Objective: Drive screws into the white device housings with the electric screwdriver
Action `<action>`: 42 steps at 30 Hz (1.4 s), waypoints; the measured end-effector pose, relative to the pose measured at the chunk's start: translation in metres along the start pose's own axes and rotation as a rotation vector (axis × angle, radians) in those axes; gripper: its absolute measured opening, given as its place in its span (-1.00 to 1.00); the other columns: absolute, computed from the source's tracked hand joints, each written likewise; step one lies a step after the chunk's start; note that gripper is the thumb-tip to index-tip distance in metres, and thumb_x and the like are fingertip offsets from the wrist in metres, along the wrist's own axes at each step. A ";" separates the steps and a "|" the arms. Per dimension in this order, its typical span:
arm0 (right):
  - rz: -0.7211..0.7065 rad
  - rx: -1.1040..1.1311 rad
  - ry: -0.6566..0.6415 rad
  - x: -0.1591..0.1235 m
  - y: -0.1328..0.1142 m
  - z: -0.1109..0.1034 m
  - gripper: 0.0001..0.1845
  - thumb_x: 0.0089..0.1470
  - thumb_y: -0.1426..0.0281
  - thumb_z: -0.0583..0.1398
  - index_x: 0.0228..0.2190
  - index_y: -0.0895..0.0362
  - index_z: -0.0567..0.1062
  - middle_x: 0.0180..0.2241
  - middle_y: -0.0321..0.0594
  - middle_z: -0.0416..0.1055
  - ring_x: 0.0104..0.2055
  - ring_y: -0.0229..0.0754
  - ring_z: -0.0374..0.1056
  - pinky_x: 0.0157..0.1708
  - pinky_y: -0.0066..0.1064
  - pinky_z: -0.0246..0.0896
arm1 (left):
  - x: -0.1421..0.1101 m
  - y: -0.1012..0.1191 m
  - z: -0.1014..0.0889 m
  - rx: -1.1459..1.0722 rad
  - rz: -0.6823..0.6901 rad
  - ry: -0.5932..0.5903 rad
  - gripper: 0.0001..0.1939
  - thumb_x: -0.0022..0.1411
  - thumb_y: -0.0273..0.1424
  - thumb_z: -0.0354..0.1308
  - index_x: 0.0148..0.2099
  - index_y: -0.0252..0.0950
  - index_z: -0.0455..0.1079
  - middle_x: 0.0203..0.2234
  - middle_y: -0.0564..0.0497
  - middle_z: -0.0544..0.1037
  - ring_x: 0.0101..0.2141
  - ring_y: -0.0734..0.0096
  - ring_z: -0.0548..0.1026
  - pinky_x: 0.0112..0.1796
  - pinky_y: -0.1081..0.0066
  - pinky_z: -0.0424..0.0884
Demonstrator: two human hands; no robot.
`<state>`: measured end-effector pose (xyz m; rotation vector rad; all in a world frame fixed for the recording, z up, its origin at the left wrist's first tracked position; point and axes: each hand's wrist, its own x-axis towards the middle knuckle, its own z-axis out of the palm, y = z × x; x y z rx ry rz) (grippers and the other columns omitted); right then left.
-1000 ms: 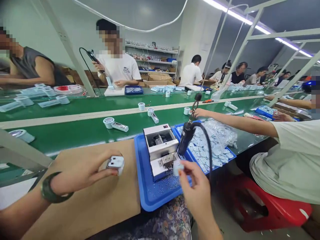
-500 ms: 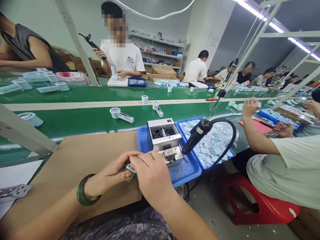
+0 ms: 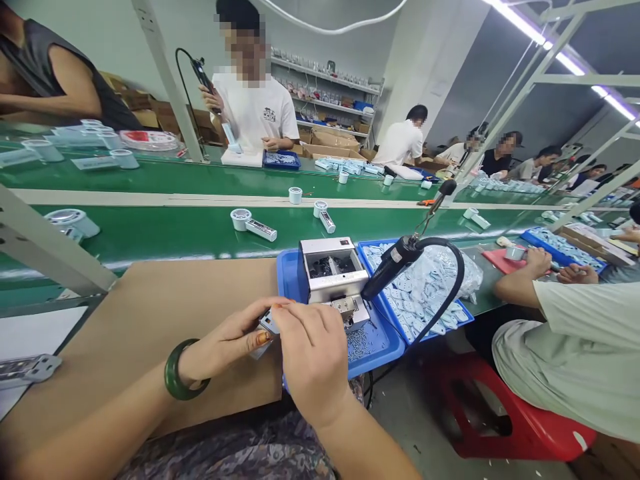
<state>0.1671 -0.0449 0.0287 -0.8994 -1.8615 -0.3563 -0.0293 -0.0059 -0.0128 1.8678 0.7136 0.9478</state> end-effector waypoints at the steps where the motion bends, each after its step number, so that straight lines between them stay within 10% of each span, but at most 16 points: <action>1: 0.007 0.001 0.002 0.000 0.000 0.002 -0.79 0.29 0.64 0.29 -0.11 0.16 0.62 -0.22 -0.12 0.69 -0.21 -0.10 0.52 -0.17 -0.23 0.46 | 0.001 0.003 0.000 0.000 -0.003 0.001 -0.40 0.53 0.06 0.08 0.38 -0.19 0.37 0.13 -0.19 0.61 0.03 0.08 0.61 0.07 0.17 0.58; 11: 0.056 0.220 -0.120 -0.008 -0.001 -0.002 -0.71 0.36 0.60 0.20 0.01 0.13 0.62 -0.07 -0.13 0.71 -0.14 -0.10 0.52 -0.14 -0.23 0.46 | 0.002 0.006 -0.003 0.012 0.008 -0.043 -0.27 0.49 0.14 0.08 0.46 -0.19 0.25 -0.01 -0.12 0.63 -0.12 0.18 0.62 -0.01 0.21 0.58; 16: 0.208 0.490 -0.211 -0.024 0.007 -0.014 -0.63 0.38 0.54 0.14 0.10 0.06 0.58 0.01 -0.16 0.68 0.01 -0.12 0.56 0.02 -0.24 0.47 | -0.003 0.000 0.010 0.092 0.090 0.239 -0.41 0.39 0.14 0.24 0.18 -0.21 0.46 -0.01 -0.15 0.61 -0.10 0.13 0.61 -0.06 0.24 0.57; 20: 0.609 0.423 0.447 -0.042 0.051 -0.020 -0.79 0.37 0.36 0.24 0.01 0.00 0.55 -0.08 -0.20 0.57 -0.04 -0.17 0.50 0.01 -0.29 0.41 | -0.006 -0.010 0.011 0.092 0.140 0.309 -0.65 0.49 -0.07 0.20 0.09 -0.21 0.49 -0.25 -0.07 0.60 -0.26 0.20 0.60 -0.24 0.32 0.54; 22: 0.721 0.452 0.587 -0.038 0.087 -0.021 -0.53 0.24 0.19 0.38 0.10 0.00 0.45 0.08 -0.12 0.49 0.10 -0.11 0.45 0.10 -0.23 0.36 | -0.004 -0.016 0.008 0.075 0.168 0.330 -0.65 0.51 -0.09 0.17 0.17 -0.16 0.45 -0.29 -0.03 0.58 -0.30 0.22 0.58 -0.30 0.34 0.52; 29: 0.773 0.826 0.122 0.011 0.175 -0.021 -0.26 -0.24 -0.08 0.54 -0.14 0.10 0.54 -0.46 -0.37 0.49 -0.43 -0.21 0.43 -0.29 -0.27 0.44 | 0.002 -0.018 0.000 -0.065 0.067 0.339 -0.60 0.42 0.02 0.26 0.06 -0.14 0.42 -0.25 -0.07 0.63 -0.26 0.15 0.63 -0.28 0.27 0.61; 33: 0.773 0.919 0.142 0.005 0.158 -0.046 -0.42 -0.08 0.00 0.49 -0.21 0.08 0.46 -0.52 -0.47 0.38 -0.56 -0.30 0.35 -0.47 -0.38 0.32 | -0.002 -0.015 0.000 0.013 -0.110 0.353 -0.56 0.47 0.04 0.18 0.17 -0.13 0.46 -0.12 -0.14 0.68 -0.12 0.03 0.65 -0.17 0.21 0.62; 37: 0.713 0.964 0.239 0.005 0.116 -0.070 -0.58 0.09 0.12 0.44 -0.20 0.04 0.43 -0.56 -0.55 0.33 -0.66 -0.39 0.24 -0.56 -0.46 0.23 | -0.003 -0.020 0.011 0.061 -0.003 0.363 -0.49 0.45 0.13 0.13 0.19 -0.10 0.43 -0.22 -0.06 0.62 -0.23 0.11 0.61 -0.25 0.23 0.60; 42: 0.566 0.976 0.355 0.027 0.078 -0.058 -0.63 0.16 0.14 0.44 -0.22 -0.02 0.39 -0.55 -0.56 0.33 -0.67 -0.40 0.19 -0.60 -0.48 0.19 | 0.001 -0.023 0.023 0.158 0.004 0.473 -0.58 0.45 0.03 0.23 0.11 -0.14 0.38 -0.30 0.03 0.55 -0.31 0.20 0.59 -0.25 0.23 0.60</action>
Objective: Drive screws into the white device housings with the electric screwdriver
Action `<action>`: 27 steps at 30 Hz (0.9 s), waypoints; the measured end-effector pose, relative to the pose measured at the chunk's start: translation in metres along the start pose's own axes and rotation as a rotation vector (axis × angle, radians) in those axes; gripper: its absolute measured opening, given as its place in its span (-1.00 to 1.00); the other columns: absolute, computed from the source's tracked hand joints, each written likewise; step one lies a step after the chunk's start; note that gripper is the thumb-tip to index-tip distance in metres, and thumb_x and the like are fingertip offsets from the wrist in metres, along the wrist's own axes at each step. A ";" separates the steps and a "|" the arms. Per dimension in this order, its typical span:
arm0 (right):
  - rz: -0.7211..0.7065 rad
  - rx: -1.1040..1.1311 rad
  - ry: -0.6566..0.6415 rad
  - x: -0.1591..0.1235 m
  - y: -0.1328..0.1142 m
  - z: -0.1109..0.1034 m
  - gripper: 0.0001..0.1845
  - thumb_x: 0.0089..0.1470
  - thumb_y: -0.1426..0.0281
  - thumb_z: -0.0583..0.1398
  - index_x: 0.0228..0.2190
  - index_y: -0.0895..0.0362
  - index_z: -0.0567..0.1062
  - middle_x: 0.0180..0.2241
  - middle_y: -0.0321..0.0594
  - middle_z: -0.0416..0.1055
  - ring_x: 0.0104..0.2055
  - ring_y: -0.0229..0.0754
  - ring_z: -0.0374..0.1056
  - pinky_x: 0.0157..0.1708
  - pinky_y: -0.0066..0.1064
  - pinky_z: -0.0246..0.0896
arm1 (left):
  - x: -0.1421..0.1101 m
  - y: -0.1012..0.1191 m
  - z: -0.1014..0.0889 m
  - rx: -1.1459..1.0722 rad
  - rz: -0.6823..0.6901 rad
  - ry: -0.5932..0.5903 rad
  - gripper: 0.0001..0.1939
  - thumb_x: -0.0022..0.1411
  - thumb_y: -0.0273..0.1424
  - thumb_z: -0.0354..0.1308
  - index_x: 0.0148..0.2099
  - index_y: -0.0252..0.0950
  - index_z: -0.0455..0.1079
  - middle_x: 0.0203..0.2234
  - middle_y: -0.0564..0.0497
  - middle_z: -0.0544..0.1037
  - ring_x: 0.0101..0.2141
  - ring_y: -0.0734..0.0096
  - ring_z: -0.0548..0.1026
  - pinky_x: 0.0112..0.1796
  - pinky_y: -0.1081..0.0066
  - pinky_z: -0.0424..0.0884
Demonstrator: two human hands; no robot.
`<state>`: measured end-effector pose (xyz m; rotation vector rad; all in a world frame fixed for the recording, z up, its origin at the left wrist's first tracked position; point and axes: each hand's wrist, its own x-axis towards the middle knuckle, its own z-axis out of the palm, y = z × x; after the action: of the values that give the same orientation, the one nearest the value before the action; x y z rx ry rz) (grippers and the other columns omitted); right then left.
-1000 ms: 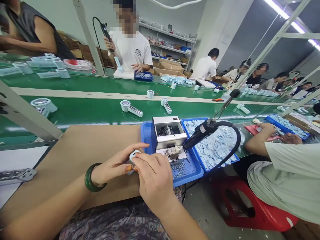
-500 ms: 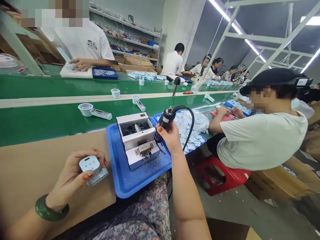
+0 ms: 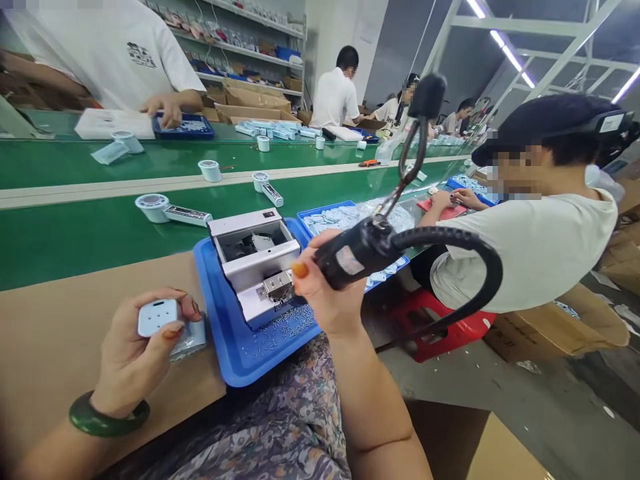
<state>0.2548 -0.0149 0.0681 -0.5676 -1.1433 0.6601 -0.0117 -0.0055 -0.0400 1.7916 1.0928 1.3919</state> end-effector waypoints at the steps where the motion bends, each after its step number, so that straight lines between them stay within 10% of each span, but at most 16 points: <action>1: -0.007 -0.018 0.002 0.000 0.003 0.007 -0.63 0.18 0.13 0.43 -0.22 -0.02 0.39 -0.55 -0.55 0.31 -0.66 -0.40 0.19 -0.61 -0.48 0.19 | 0.000 0.001 0.001 0.006 -0.012 0.014 -0.63 0.47 -0.01 0.21 0.10 -0.15 0.37 -0.31 0.04 0.55 -0.32 0.21 0.60 -0.26 0.24 0.60; 9: 0.051 -0.067 0.056 -0.006 0.019 0.026 -0.59 0.14 0.09 0.43 -0.31 0.04 0.37 -0.54 -0.52 0.28 -0.64 -0.42 0.20 -0.61 -0.49 0.23 | 0.009 0.013 0.002 0.021 0.075 -0.009 -0.65 0.51 -0.08 0.18 0.17 -0.15 0.35 -0.36 0.05 0.60 -0.36 0.23 0.62 -0.27 0.24 0.57; 19: 0.181 0.323 -0.041 0.002 -0.038 0.039 -0.72 0.22 0.26 0.39 -0.27 -0.03 0.36 -0.58 -0.60 0.23 -0.68 -0.45 0.13 -0.52 -0.50 0.28 | 0.006 0.024 0.015 0.179 0.283 -0.123 -0.79 0.35 -0.29 0.30 -0.02 -0.21 0.45 -0.32 0.01 0.65 -0.45 0.36 0.59 -0.38 0.42 0.51; 27: 0.208 0.294 -0.109 0.001 -0.037 0.074 -0.66 0.21 0.27 0.42 -0.28 -0.05 0.33 -0.59 -0.62 0.25 -0.70 -0.43 0.16 -0.57 -0.47 0.25 | 0.005 0.030 0.021 0.249 0.277 -0.141 -0.79 0.37 -0.22 0.25 -0.04 -0.19 0.43 -0.32 0.03 0.67 -0.44 0.37 0.60 -0.36 0.44 0.51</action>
<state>0.1916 -0.0337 0.1184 -0.4056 -1.0713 1.0292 0.0159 -0.0150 -0.0181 2.2557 1.0069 1.3028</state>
